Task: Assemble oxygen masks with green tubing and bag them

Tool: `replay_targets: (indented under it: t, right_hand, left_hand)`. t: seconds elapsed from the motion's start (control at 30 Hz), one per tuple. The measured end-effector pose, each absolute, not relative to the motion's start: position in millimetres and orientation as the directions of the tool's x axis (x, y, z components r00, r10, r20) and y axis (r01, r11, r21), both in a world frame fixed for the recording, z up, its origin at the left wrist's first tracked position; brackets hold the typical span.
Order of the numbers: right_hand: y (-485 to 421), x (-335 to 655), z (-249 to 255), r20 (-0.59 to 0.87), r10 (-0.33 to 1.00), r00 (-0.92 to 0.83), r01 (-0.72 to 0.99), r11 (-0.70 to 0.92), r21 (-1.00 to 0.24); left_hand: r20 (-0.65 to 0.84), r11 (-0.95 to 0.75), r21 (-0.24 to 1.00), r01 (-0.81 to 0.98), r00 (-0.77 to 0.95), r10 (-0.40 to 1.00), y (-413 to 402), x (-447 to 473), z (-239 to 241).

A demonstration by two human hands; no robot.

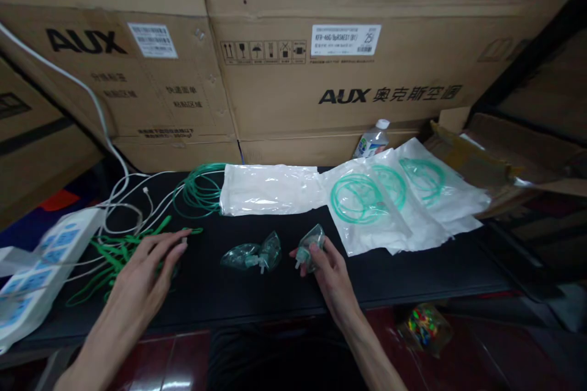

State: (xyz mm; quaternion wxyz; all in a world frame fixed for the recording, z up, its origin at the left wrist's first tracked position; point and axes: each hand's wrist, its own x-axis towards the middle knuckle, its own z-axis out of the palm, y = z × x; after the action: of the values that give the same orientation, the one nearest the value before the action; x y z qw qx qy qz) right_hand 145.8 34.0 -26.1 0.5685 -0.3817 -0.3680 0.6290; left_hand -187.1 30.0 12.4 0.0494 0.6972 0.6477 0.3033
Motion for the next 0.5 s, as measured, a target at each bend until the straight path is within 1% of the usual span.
replay_targets:
  t: [0.07, 0.1, 0.13, 0.2, 0.27, 0.37, 0.43, 0.5]
  right_hand:
    - [32.7, 146.2, -28.3, -0.054, 0.997, -0.057, -0.428, -0.074, -0.901]
    - [32.3, 147.5, -28.3, -0.050, 0.997, -0.050, -0.428, -0.067, -0.901]
    - [32.2, 149.7, -27.2, -0.048, 0.998, -0.040, -0.427, -0.061, -0.902]
    - [33.4, 157.1, -21.2, -0.045, 0.999, -0.001, -0.419, -0.041, -0.907]
    - [37.3, 168.4, -11.5, -0.027, 0.997, 0.078, -0.416, 0.008, -0.909]
    - [48.0, 190.7, -0.1, 0.005, 0.960, 0.281, -0.443, 0.134, -0.886]
    - [56.3, 206.1, -0.4, -0.017, 0.906, 0.422, -0.459, 0.197, -0.866]
    - [63.2, 218.5, -6.8, -0.046, 0.854, 0.518, -0.453, 0.228, -0.862]
  left_hand:
    - [0.327, -0.119, 0.640, 0.759, -0.128, 0.936, 17.5, -160.7, 24.0]
    - [0.284, -0.105, 0.724, 0.681, -0.156, 0.946, 10.4, -146.0, 26.3]
    - [0.240, -0.095, 0.790, 0.605, -0.162, 0.957, 3.1, -131.0, 25.8]
    - [0.192, -0.102, 0.874, 0.476, -0.146, 0.970, -9.6, -101.5, 17.9]
    - [0.154, -0.115, 0.921, 0.373, -0.076, 0.985, -18.0, -75.4, 4.2]
    - [0.094, -0.107, 0.959, 0.261, 0.060, 0.994, -20.8, -47.1, -16.3]
    - [0.084, -0.108, 0.970, 0.217, 0.118, 0.990, -17.5, -36.0, -25.3]
    - [0.083, -0.113, 0.974, 0.194, 0.156, 0.984, -12.4, -30.2, -29.6]
